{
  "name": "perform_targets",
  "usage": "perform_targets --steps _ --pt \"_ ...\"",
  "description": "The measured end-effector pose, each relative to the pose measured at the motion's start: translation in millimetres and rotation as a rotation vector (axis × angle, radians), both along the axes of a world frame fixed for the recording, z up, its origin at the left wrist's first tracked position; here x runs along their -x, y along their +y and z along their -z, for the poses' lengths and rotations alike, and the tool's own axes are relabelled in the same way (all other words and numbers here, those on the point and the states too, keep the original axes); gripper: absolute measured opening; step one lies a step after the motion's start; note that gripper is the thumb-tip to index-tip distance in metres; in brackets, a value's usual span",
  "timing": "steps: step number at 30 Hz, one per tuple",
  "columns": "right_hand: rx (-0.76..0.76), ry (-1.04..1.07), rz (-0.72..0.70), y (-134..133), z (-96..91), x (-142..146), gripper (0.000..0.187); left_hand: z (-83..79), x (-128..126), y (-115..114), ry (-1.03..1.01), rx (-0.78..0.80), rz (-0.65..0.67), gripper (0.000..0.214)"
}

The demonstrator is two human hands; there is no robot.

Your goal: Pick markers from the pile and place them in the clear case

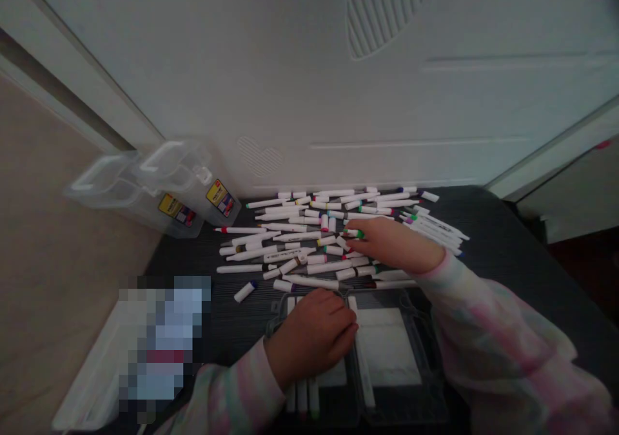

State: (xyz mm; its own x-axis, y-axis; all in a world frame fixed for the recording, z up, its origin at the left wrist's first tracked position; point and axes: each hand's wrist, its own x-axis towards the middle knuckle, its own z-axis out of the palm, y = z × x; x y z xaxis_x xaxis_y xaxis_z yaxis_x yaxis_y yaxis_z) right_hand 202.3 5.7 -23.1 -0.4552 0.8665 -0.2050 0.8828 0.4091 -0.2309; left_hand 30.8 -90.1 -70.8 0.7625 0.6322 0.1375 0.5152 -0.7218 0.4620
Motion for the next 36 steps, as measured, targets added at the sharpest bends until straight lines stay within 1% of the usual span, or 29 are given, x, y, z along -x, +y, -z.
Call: perform_targets --steps 3,7,9,13,16,19,23,26,31,33,36 --pt "0.013 -0.06 -0.021 2.0 6.4 1.1 0.028 0.1 0.1 0.0 0.007 0.006 0.0 0.019" --pt "-0.006 -0.122 0.047 8.5 5.5 -7.5 0.025 -0.2 0.6 -0.1 0.002 0.015 0.0 0.019" --pt "0.009 -0.162 0.067 12.1 6.1 -12.6 0.024 -0.5 0.7 -0.1 0.001 0.022 0.0 0.019" --pt "0.047 -0.185 0.027 15.8 14.2 -17.1 0.023 -0.9 0.5 0.0 0.0 0.021 -0.001 0.019" --pt "0.045 -0.18 -0.003 15.9 20.6 -16.1 0.025 -0.8 0.4 0.0 0.002 0.017 0.0 0.02" --pt "0.046 -0.194 -0.009 15.0 22.6 -13.8 0.027 -0.5 0.6 -0.1 0.006 0.023 0.003 0.019" --pt "0.058 -0.193 -0.009 13.8 21.3 -11.5 0.027 -0.7 0.8 -0.2 0.009 0.029 0.0 0.019" --pt "0.044 -0.173 0.007 14.8 17.0 -13.6 0.027 -0.8 0.6 -0.3 0.012 0.034 -0.002 0.02" --pt "-0.01 -0.13 0.093 21.2 1.2 -30.2 0.025 -0.3 0.3 -0.3 0.004 0.017 0.0 0.02" --pt "-0.019 -0.129 0.107 22.9 -2.0 -36.9 0.025 0.0 0.4 -0.2 0.008 0.016 0.001 0.019" --pt "0.046 -0.159 0.082 22.5 1.1 -40.7 0.023 0.5 0.5 -0.1 0.005 0.017 -0.001 0.018"
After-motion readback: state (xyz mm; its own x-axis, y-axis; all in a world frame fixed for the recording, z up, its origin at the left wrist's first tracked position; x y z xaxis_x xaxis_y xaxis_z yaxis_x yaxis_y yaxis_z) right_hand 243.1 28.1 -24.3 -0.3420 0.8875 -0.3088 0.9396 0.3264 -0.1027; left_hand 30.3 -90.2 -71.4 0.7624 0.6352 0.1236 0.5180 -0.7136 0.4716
